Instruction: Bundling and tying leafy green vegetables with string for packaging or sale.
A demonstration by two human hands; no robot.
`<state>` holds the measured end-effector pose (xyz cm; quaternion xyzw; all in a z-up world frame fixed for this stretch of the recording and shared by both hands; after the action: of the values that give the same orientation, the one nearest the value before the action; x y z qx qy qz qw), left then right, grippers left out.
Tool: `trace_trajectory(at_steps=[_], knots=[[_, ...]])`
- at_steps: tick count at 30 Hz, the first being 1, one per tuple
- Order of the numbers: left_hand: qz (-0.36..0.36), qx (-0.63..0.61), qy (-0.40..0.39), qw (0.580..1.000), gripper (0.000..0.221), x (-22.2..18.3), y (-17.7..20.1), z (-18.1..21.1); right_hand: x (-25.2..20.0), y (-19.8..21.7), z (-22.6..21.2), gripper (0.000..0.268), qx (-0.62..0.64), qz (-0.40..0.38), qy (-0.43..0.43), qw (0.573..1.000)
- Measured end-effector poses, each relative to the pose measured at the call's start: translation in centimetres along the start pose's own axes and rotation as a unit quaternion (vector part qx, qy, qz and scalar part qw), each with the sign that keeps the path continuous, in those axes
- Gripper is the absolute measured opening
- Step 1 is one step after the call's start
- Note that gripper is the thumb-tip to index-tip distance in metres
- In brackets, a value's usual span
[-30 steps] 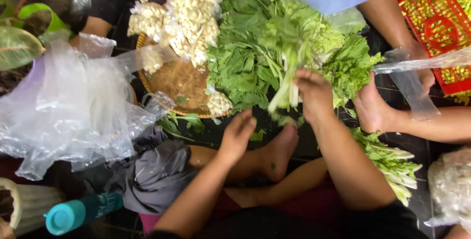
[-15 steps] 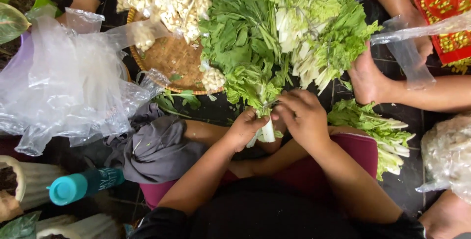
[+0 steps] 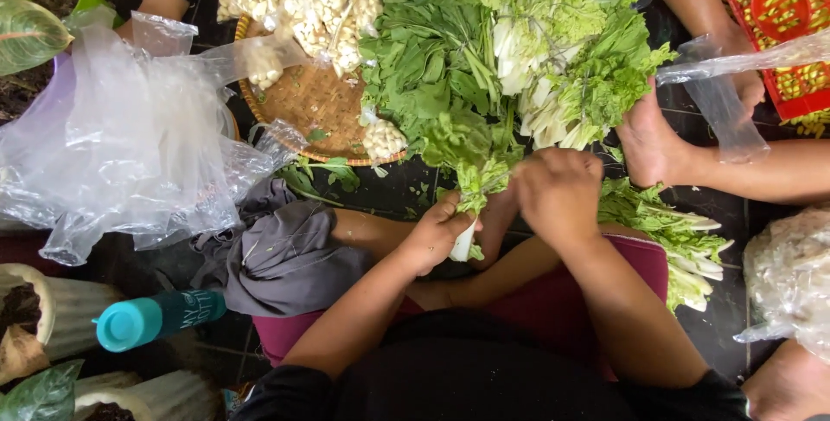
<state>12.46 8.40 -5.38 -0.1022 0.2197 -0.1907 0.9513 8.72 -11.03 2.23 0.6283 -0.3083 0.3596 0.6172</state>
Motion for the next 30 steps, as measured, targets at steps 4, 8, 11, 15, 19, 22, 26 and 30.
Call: trace_trajectory(at_steps=[4, 8, 11, 15, 19, 22, 26, 30], knots=[[-0.046, -0.004, -0.003, 0.999, 0.019, 0.6, 0.1, -2.1, 0.4, 0.5, 2.3, 0.004, 0.028, 0.005, -0.045, 0.999], [-0.032, 0.066, -0.021, 0.997, 0.026, 2.5, 1.1, -4.8, 0.9, 1.1, 3.8, 0.019, 0.016, 0.016, -0.09, 0.996], [-0.014, 0.081, -0.022, 0.996, 0.022, 3.4, 1.9, -6.7, 1.9, 2.5, 1.8, 0.021, 0.066, 0.02, -0.103, 0.992], [-0.014, 0.16, -0.075, 0.984, 0.04, 4.5, 1.5, -8.0, 1.5, 1.1, -3.1, 0.007, 0.138, -0.039, -0.041, 0.989], [0.005, 0.316, -0.138, 0.939, 0.053, 3.2, 0.5, -6.4, 0.2, 0.0, -4.8, 0.007, 0.16, -0.045, -0.065, 0.984], [0.014, 0.344, -0.159, 0.925, 0.056, 2.4, 0.3, -5.6, -0.6, -0.4, -5.4, 0.006, 0.149, -0.053, -0.05, 0.986], [0.009, 0.352, -0.16, 0.922, 0.06, 1.0, 0.3, -3.4, -2.6, -1.4, -4.7, 0.015, 0.218, -0.089, -0.104, 0.966], [0.039, 0.516, -0.237, 0.822, 0.048, -0.1, -0.4, -2.7, -5.5, -1.7, -4.6, 0.006, 0.366, -0.255, -0.301, 0.843]])
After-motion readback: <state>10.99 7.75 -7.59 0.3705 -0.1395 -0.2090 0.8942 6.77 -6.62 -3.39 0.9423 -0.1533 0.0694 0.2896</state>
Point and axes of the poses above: each hand's wrist, its own x-axis towards the middle knuckle, its own y-axis out of the back of the hand, z = x × y, the point moved 4 cm from there along x, towards the middle knuckle, and after that the axes turned 15 degrees about z, right-handed, at the moved point
